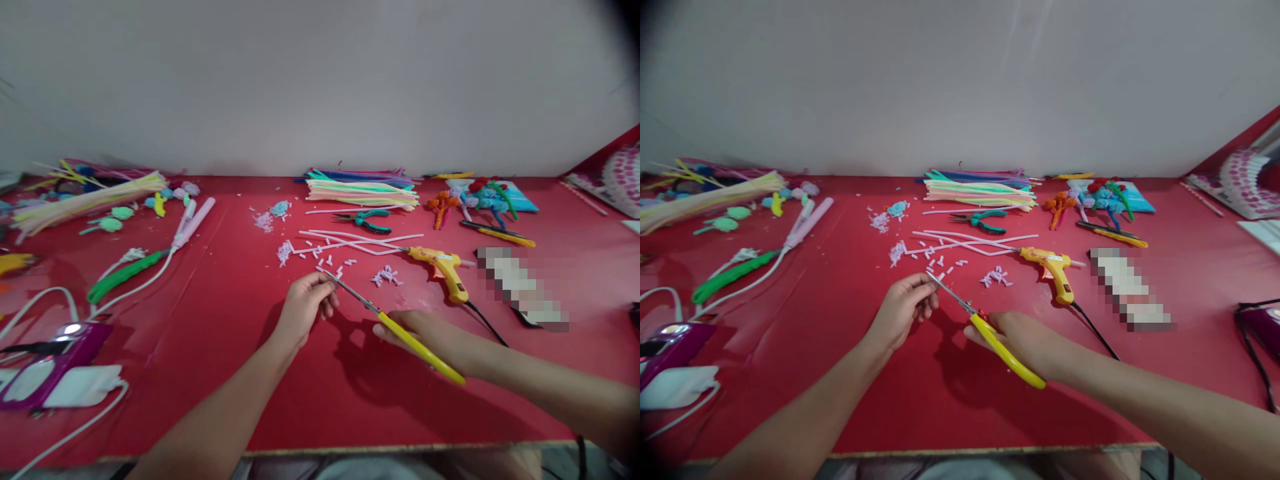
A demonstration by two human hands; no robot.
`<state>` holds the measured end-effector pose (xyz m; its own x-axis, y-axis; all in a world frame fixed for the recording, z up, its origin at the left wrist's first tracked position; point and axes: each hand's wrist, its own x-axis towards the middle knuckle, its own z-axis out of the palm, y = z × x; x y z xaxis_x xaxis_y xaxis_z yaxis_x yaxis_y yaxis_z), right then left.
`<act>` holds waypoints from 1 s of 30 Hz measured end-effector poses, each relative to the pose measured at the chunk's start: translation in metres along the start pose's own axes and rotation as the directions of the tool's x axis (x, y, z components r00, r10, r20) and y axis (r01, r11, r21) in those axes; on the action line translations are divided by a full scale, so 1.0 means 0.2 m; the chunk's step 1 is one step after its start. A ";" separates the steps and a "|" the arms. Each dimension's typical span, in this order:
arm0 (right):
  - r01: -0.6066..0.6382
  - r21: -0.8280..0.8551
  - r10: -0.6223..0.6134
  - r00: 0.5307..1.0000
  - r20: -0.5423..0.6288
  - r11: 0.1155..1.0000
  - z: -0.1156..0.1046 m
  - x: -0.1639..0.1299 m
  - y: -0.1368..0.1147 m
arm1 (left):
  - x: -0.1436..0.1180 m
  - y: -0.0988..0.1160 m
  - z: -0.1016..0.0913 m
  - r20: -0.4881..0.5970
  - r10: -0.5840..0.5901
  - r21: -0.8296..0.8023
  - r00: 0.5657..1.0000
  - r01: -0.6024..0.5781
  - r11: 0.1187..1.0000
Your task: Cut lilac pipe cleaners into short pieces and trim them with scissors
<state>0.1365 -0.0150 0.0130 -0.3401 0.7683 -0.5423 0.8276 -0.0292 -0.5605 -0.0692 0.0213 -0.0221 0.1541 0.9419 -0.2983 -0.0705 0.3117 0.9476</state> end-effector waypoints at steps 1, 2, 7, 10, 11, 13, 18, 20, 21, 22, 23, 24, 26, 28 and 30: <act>0.021 0.018 -0.021 1.000 0.003 1.000 0.01 0.01 0.01 | 0.00 0.00 0.00 0.000 -0.002 0.007 1.000 0.002 1.000; 0.036 0.025 -0.036 0.999 0.003 0.999 0.01 0.01 0.01 | 0.00 0.00 0.00 -0.001 -0.003 0.013 1.000 0.003 1.000; 0.044 0.042 -0.044 0.999 0.008 0.998 0.02 0.02 0.03 | -0.01 0.00 -0.01 0.013 -0.019 0.021 1.000 0.019 1.000; 0.048 0.053 -0.049 0.999 0.007 0.997 0.03 0.02 0.05 | -0.01 0.00 -0.01 0.021 -0.024 0.016 0.999 0.024 1.000; 0.054 0.062 -0.054 0.999 0.006 0.997 0.03 0.03 0.06 | -0.01 0.00 -0.01 0.024 -0.025 0.013 0.999 0.025 1.000; 0.058 0.074 -0.059 0.998 0.006 0.996 0.04 0.03 0.07 | -0.01 0.00 -0.01 0.030 -0.026 0.013 0.999 0.026 1.000; 0.059 0.111 -0.059 0.998 -0.002 0.992 0.04 0.02 0.06 | 0.00 0.00 -0.01 0.038 -0.040 0.006 0.998 0.040 0.999; 0.070 0.129 -0.069 0.998 -0.011 0.989 0.02 0.01 0.04 | 0.00 -0.01 -0.01 0.045 -0.054 -0.001 0.998 0.054 0.999; 0.086 0.132 -0.086 0.996 -0.002 0.988 0.01 0.00 0.03 | 0.01 -0.02 -0.01 0.048 -0.061 0.000 0.997 0.061 0.998; 0.115 0.126 -0.118 0.993 0.020 0.985 0.00 0.00 0.02 | 0.01 -0.03 -0.01 0.051 -0.068 0.002 0.996 0.068 0.998; 0.152 0.122 -0.161 0.985 0.065 0.981 -0.01 0.00 0.01 | 0.01 -0.04 0.00 0.048 -0.076 0.006 0.996 0.076 0.997; 0.189 0.131 -0.205 0.971 0.120 0.973 -0.02 0.00 0.00 | 0.02 -0.05 0.00 0.044 -0.083 0.011 0.996 0.083 0.997; 0.230 0.182 -0.268 0.937 0.224 0.956 -0.04 0.00 0.00 | 0.02 -0.06 0.00 0.033 -0.100 0.020 0.994 0.099 0.995; 0.218 0.234 -0.280 0.920 0.275 0.947 -0.04 0.00 0.00 | 0.03 -0.07 0.00 0.028 -0.123 0.027 0.992 0.122 0.992; 0.172 0.283 -0.252 0.928 0.276 0.944 -0.04 -0.01 0.01 | 0.04 -0.07 0.00 0.037 -0.155 0.031 0.987 0.154 0.988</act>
<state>0.1424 -0.0115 0.0166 -0.6470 0.5438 -0.5345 0.5961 -0.0763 -0.7993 -0.0675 0.0242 -0.0368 0.1995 0.8770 -0.4370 -0.0158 0.4488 0.8935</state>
